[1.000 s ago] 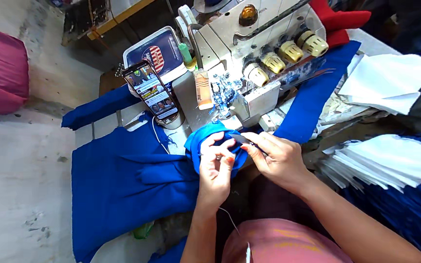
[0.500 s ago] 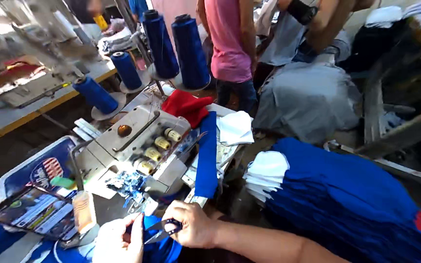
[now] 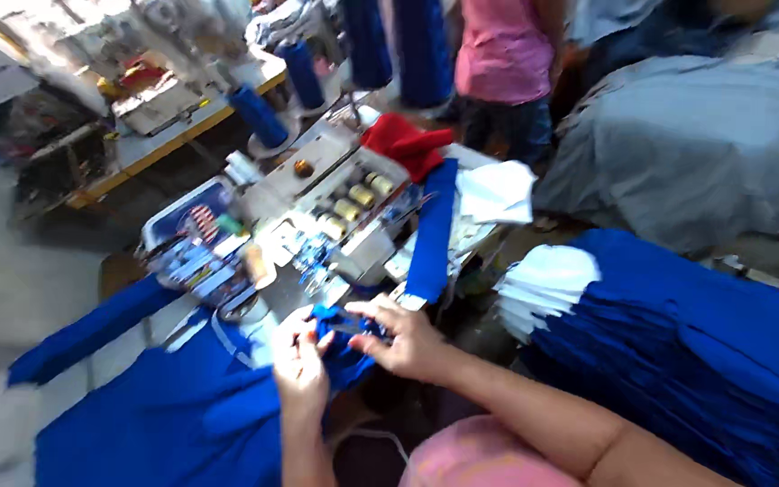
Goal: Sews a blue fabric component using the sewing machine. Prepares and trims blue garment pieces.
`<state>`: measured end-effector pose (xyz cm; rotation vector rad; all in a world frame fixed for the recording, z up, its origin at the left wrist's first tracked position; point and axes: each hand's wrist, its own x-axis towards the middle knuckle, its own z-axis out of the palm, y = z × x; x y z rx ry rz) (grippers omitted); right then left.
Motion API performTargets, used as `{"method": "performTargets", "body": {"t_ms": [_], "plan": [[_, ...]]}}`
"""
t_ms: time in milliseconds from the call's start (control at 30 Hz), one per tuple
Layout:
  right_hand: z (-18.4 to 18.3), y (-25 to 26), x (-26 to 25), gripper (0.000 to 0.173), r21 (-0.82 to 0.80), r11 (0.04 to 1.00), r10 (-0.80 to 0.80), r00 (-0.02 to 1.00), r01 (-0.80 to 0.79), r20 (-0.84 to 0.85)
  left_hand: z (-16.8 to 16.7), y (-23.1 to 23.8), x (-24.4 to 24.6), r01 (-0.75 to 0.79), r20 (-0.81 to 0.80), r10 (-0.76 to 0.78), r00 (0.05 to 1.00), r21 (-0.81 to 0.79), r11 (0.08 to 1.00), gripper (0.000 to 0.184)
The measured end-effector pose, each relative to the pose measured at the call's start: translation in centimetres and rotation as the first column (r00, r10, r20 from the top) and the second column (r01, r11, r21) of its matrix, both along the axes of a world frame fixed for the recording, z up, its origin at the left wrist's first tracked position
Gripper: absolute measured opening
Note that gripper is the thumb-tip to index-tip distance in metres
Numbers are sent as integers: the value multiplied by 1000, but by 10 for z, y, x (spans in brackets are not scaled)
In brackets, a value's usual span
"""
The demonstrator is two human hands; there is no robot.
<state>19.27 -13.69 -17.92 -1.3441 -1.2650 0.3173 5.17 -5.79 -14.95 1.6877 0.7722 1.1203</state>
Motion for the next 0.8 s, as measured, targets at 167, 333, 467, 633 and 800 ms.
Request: {"method": "performTargets", "body": {"t_ms": [167,333,467,633,800], "plan": [[-11,3,2,36,105,985,-167,921,139,351,-29,6,-11,25,103,-33,994,77,997,10],[-12,6,1,34,145,978,-205,835,151,510,-34,7,-14,24,78,-34,996,129,991,8],[-13,13,-3,33,145,977,-212,804,158,555,-36,6,-13,37,50,-46,998,167,985,10],[-14,19,-1,31,142,982,-179,837,123,516,-39,6,-14,87,-15,-85,996,236,968,20],[-20,25,17,39,2,986,-167,980,167,108,-30,13,-20,102,-89,-82,993,244,964,20]]}}
